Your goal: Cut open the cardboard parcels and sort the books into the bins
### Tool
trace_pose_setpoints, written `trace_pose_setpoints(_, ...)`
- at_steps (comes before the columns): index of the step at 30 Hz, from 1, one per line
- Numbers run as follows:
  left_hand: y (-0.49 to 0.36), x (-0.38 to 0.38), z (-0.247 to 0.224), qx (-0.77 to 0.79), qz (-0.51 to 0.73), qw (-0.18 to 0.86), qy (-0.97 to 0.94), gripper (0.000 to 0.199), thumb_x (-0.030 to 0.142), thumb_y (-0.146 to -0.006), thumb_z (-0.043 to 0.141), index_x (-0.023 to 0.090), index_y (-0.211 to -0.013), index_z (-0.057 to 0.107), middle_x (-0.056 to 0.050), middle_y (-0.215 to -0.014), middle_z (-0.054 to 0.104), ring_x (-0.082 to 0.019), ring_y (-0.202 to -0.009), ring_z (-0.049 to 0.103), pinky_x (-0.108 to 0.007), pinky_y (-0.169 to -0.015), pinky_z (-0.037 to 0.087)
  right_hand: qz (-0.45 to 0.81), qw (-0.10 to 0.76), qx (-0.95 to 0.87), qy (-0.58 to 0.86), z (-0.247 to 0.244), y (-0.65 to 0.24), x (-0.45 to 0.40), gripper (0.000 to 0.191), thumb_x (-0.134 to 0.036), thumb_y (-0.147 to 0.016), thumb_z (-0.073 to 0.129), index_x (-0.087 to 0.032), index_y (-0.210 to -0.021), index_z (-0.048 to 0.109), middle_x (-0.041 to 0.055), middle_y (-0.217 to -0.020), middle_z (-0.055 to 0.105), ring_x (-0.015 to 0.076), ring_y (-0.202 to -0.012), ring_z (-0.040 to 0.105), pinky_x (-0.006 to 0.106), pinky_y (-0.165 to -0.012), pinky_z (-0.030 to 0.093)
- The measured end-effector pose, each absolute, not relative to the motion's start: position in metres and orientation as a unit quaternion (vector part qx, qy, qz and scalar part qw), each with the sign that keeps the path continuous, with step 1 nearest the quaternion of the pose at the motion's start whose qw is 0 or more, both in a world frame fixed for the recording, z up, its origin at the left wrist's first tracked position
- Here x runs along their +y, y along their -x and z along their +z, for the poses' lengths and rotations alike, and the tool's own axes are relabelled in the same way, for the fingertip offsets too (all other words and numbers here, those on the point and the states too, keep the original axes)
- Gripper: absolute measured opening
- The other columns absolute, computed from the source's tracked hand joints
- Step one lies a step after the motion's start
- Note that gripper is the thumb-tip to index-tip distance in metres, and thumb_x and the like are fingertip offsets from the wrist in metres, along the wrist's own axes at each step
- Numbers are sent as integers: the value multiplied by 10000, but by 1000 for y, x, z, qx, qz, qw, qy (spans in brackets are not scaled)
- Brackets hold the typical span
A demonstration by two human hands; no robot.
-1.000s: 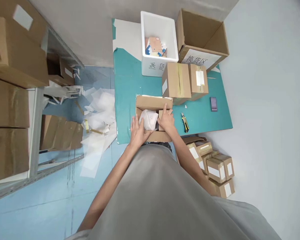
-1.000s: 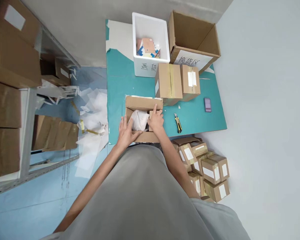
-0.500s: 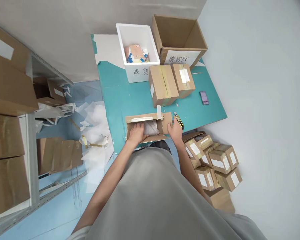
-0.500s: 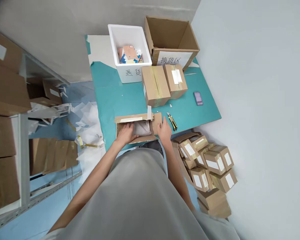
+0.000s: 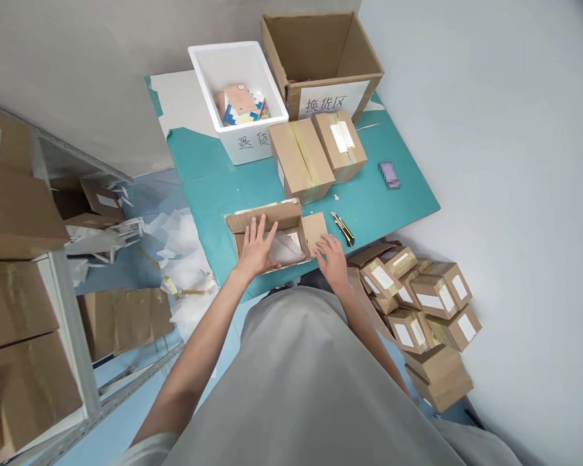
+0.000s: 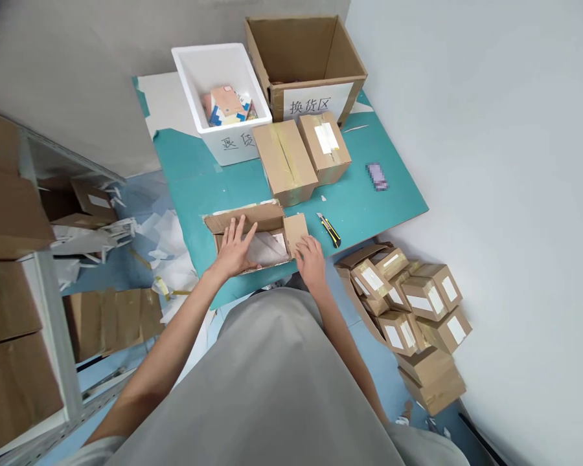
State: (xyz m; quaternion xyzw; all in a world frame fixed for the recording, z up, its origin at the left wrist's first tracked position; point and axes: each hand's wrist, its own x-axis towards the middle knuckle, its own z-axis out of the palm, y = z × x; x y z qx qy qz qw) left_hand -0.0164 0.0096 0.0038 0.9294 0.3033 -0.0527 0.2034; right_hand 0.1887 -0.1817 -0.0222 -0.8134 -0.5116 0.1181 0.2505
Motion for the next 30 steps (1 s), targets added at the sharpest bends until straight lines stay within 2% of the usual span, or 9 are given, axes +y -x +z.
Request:
trace_pose_setpoints(2,15,18,-1,305,-97,211,-924,1495,488,-578,995,160,-1737,110,-235,-1773,-160,-493,-1625,-152,-634,-1321,61,143,245,-518,807,-24,-194,-183,317,-400,-1032,630,-205,-1251,750,138,-1523,607,304,-1522,423,513,-1277,342)
trace_pose_setpoints(4,13,25,-8,309,-151,218,-914,1594,518,-517,1013,162,-1739,54,-236,-1757,-210,-512,-1608,-180,-639,-1315,47,182,207,-517,810,-25,-197,-186,532,-502,-944,752,-187,-1370,702,155,-1591,554,339,-1573,364,550,-1310,262)
trace_pose_setpoints(8,6,33,-20,311,-233,215,-896,1719,562,-444,1023,171,-1730,-48,-232,-1730,-284,-519,-1595,-207,-638,-1308,26,316,121,-508,792,-27,-197,-195,1093,-593,-750,906,-149,-1634,443,217,-1741,309,391,-1637,237,552,-1309,247)
trace_pose_setpoints(12,-1,35,-29,313,-262,209,-889,1767,596,-419,1014,164,-1717,-104,-242,-1709,-320,-523,-1577,-248,-653,-1294,-18,368,109,-497,778,-26,-192,-192,1283,-582,-728,922,-207,-1729,214,221,-1791,123,374,-1663,151,518,-1300,264)
trace_pose_setpoints(17,-2,34,-33,311,-246,220,-891,1779,549,-394,1025,149,-1719,-92,-282,-1717,-270,-543,-1578,-226,-691,-1275,-15,345,70,-545,761,-34,-182,-179,1245,-400,-740,954,-284,-1726,203,217,-1797,86,386,-1633,256,500,-1257,341)
trace_pose_setpoints(22,1,29,-32,309,-191,245,-899,1739,525,-403,1030,157,-1730,-32,-284,-1745,-197,-558,-1585,-198,-719,-1264,0,288,11,-550,784,-49,-160,-177,854,-185,-927,739,-224,-1672,322,223,-1646,460,330,-1419,574,444,-1150,470)
trace_pose_setpoints(26,24,22,-29,317,-86,248,-912,1339,470,-691,913,177,-1735,128,-212,-1793,-69,-448,-1652,-85,-636,-1312,31,256,10,-545,798,-52,-151,-182,771,-189,-957,682,-181,-1648,339,224,-1549,558,332,-1349,613,420,-1100,498)
trace_pose_setpoints(28,43,15,-29,341,-40,220,-913,1080,316,-829,781,165,-1725,196,-182,-1802,-22,-373,-1672,-43,-595,-1331,39,253,14,-543,800,-53,-150,-183,763,-179,-957,669,-178,-1644,338,209,-1515,587,324,-1329,621,407,-1093,498)
trace_pose_setpoints(30,60,5,-31,372,-21,193,-908,974,173,-852,675,135,-1715,225,-184,-1800,-7,-343,-1674,-48,-607,-1332,37,252,24,-542,801,-55,-149,-183,769,-154,-949,658,-170,-1645,330,199,-1517,585,309,-1332,617,394,-1098,494)
